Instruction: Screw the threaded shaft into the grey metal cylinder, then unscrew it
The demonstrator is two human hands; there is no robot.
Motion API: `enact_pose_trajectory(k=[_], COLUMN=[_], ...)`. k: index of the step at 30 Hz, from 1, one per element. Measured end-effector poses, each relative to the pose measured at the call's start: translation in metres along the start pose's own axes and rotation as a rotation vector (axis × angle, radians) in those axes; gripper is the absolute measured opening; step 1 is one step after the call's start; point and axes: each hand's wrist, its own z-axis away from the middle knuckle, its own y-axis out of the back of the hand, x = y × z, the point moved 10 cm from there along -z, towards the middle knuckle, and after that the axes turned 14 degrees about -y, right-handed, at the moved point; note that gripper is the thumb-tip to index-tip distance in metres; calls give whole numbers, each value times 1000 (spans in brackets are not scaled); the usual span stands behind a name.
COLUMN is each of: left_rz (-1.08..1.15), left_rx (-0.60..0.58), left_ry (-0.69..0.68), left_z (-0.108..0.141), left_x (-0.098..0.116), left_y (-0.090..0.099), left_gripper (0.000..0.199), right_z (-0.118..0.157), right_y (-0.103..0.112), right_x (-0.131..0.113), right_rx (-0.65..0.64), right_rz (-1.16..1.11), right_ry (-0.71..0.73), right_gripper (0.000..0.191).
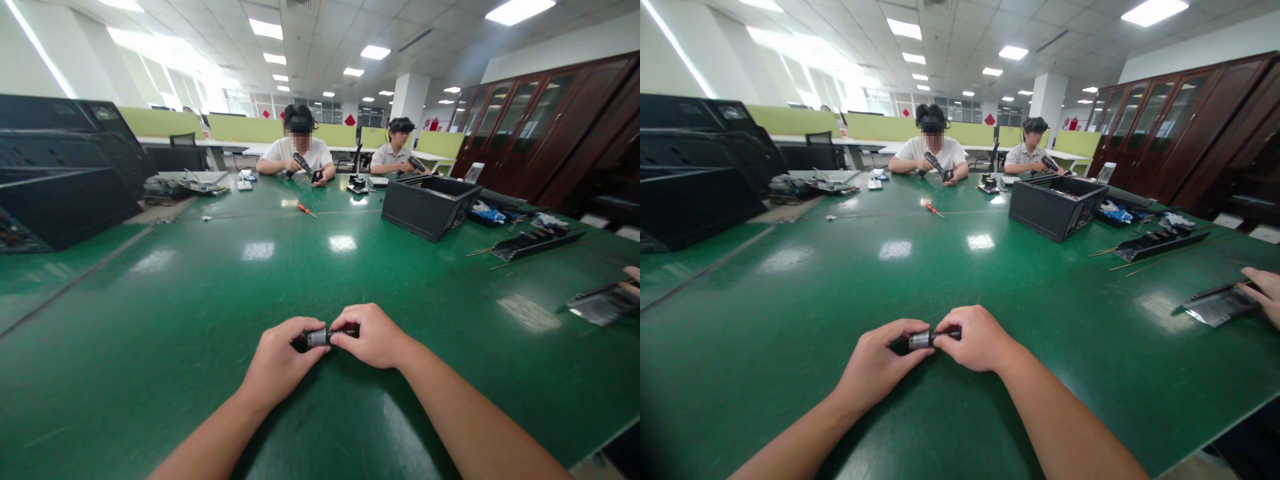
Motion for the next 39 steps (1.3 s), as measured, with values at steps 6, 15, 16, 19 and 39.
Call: enact_pose_trajectory(k=[6, 15, 16, 19, 39], left_rz=[-15, -22, -23, -20, -13], left_rx=[9, 12, 13, 26, 31], left_ry=[-20, -24, -22, -13, 6], left_z=[0, -1, -1, 0, 0], left_x=[1, 4, 3, 1, 0], left_y=[1, 1, 1, 2, 4], left_gripper=[25, 25, 25, 26, 24], right_z=[0, 0, 0, 0, 0], right_y=[0, 2, 2, 3, 5], right_x=[2, 1, 0, -1, 0], right_rx=[1, 0, 3, 9, 14], right_rz=[9, 13, 15, 18, 7], right_ry=[1, 11, 10, 6, 14], right_gripper=[9, 9, 9, 9, 8])
